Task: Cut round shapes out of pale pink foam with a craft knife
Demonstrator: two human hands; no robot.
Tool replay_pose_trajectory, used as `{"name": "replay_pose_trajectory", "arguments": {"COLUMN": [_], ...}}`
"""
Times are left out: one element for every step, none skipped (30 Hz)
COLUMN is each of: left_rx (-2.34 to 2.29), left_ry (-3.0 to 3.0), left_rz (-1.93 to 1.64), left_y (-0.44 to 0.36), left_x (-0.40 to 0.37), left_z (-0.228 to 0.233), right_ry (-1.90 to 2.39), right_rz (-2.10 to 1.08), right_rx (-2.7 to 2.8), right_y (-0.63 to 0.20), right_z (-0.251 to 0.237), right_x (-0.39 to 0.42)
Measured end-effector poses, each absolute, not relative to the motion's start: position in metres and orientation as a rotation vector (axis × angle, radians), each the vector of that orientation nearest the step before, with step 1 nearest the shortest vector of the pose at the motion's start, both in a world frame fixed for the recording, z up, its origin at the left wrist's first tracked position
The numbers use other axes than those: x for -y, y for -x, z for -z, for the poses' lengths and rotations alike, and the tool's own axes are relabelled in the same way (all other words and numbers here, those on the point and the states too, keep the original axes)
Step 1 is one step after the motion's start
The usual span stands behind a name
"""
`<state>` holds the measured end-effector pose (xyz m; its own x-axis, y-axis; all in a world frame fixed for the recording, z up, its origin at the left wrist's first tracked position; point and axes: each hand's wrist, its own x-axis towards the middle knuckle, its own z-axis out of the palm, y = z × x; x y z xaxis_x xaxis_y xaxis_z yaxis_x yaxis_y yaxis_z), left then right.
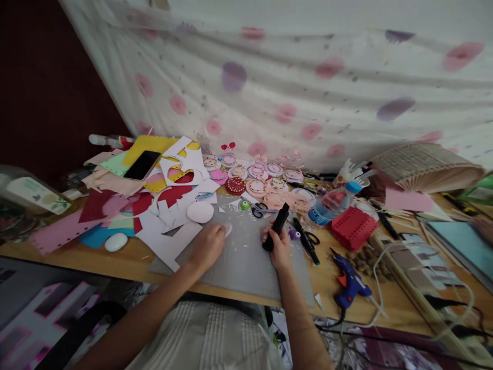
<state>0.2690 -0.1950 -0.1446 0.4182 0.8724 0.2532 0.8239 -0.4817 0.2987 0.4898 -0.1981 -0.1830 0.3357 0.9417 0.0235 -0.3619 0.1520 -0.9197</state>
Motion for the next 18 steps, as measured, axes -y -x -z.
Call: {"name": "replay_pose_trajectory", "arguments": {"left_rx": [-1.485, -1.422, -1.349, -1.264, -1.180, -1.113, -1.077, -1.074, -1.107, -1.166, -1.248, -1.341, -1.400, -1.425, -1.410, -1.360, -1.272, -1.171], "left_ry": [-2.566, -2.599, -2.629, -2.658, -2.678, -2.686, -2.682, -2.667, -2.640, -2.604, -2.557, -2.502, -2.455, -2.418, -2.391, -2.373, -2.362, -2.344], "left_rz": [-0.551, -0.530, -0.514, -0.505, -0.498, -0.495, -0.496, -0.502, -0.513, -0.529, -0.546, -0.565, -0.576, -0.578, -0.572, -0.563, -0.551, -0.540], "left_y": [-0.285, -0.301, -0.315, -0.326, -0.333, -0.337, -0.336, -0.332, -0.325, -0.317, -0.309, -0.302, -0.297, -0.296, -0.298, -0.303, -0.311, -0.319], "left_x": [0.204, 0.215, 0.227, 0.238, 0.247, 0.254, 0.256, 0.253, 0.246, 0.236, 0.223, 0.210, 0.199, 0.192, 0.190, 0.194, 0.202, 0.214], "left_z": [0.146, 0.146, 0.147, 0.146, 0.145, 0.144, 0.143, 0.142, 0.140, 0.139, 0.138, 0.137, 0.137, 0.137, 0.138, 0.139, 0.141, 0.142], "right_ry": [0.993, 0.987, 0.982, 0.975, 0.968, 0.961, 0.955, 0.950, 0.946, 0.944, 0.943, 0.944, 0.946, 0.950, 0.954, 0.958, 0.964, 0.970], "right_rz": [-1.065, -1.066, -1.068, -1.068, -1.066, -1.063, -1.061, -1.058, -1.058, -1.061, -1.067, -1.074, -1.080, -1.087, -1.092, -1.096, -1.098, -1.099], "right_rx": [0.719, 0.708, 0.696, 0.681, 0.664, 0.646, 0.626, 0.606, 0.587, 0.570, 0.555, 0.543, 0.533, 0.524, 0.518, 0.514, 0.512, 0.512], "right_y": [-0.491, -0.492, -0.494, -0.496, -0.499, -0.501, -0.503, -0.505, -0.506, -0.507, -0.507, -0.506, -0.506, -0.504, -0.503, -0.502, -0.502, -0.501], "right_z": [0.183, 0.183, 0.183, 0.184, 0.184, 0.184, 0.184, 0.185, 0.185, 0.185, 0.185, 0.184, 0.184, 0.183, 0.182, 0.181, 0.180, 0.179], "right_x": [0.198, 0.199, 0.199, 0.200, 0.201, 0.201, 0.202, 0.202, 0.202, 0.201, 0.200, 0.199, 0.198, 0.197, 0.197, 0.196, 0.196, 0.197]}}
